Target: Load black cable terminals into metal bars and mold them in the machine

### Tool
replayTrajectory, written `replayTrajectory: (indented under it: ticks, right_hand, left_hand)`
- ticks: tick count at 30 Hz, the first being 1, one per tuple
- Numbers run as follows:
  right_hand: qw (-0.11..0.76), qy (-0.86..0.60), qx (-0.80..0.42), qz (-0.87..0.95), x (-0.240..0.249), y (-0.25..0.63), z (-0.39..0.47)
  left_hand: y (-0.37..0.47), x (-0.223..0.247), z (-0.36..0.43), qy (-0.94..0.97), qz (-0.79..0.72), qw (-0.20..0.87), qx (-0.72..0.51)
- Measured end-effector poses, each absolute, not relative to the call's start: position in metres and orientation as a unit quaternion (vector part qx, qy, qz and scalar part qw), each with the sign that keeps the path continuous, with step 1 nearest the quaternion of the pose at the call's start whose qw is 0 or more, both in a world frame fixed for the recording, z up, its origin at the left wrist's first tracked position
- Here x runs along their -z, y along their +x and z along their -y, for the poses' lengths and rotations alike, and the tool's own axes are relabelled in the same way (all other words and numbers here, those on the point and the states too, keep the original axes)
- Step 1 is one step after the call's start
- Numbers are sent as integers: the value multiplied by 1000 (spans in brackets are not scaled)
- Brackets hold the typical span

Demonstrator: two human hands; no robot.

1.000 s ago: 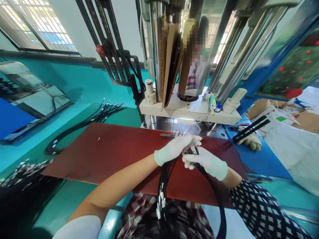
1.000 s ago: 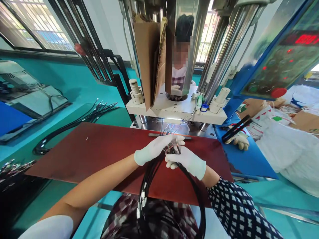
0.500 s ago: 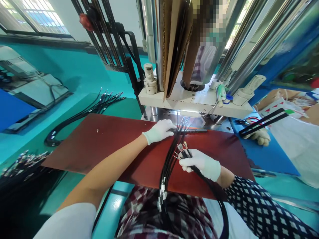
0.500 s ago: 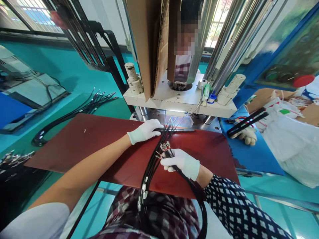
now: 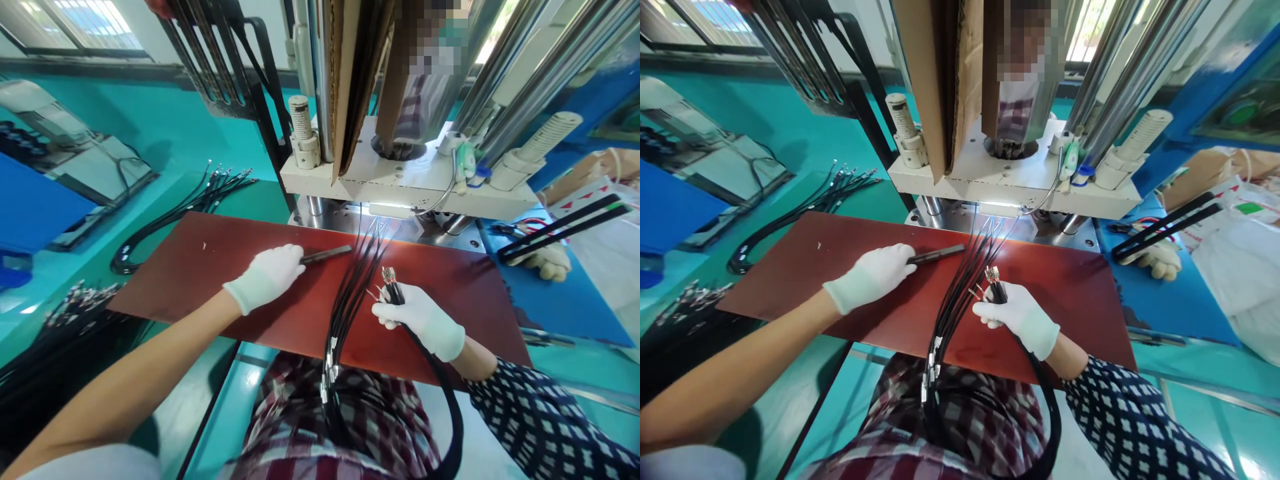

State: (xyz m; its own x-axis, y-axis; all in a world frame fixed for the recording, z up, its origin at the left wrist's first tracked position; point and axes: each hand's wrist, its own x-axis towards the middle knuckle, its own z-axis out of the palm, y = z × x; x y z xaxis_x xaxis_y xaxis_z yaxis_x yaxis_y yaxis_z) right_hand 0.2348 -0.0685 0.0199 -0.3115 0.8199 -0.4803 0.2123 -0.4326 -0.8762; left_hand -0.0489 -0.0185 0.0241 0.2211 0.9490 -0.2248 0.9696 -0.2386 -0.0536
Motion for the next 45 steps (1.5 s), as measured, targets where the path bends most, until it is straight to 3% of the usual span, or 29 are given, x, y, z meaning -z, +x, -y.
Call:
replayTrajectory:
  ticks: [3,6,9,11,14,22,35,45]
  right_hand:
    - [234,-544,-643,486,-21,239,71]
    - [233,-523,-647,504,-22,239,72]
    - [236,-477,-665,524,-25,234,71]
    - [232,-462,-679,521,-28,228,72]
    - [231,-474,-682,507,-31,219,76]
    - [231,-508,-631,539,-23,204,84]
    - [230,-542,-633,503,-30,196,93]
    - [239,-547,-623,505,-31,194,97]
  left_hand:
    - [-80,-47,45,710,-694,103,67]
    - [-85,-70,69,678,-696,209,-105]
    - [-53,-71,72,622,-592,453,-240]
    - [-20,-57,61,550,-484,636,-243]
    - [22,-29,40,483,-349,754,-276]
    - [51,-6,38,462,-358,720,-374]
    - [55,-6,52,477,-389,666,-420]
    - [55,-1,53,454,-370,695,-417]
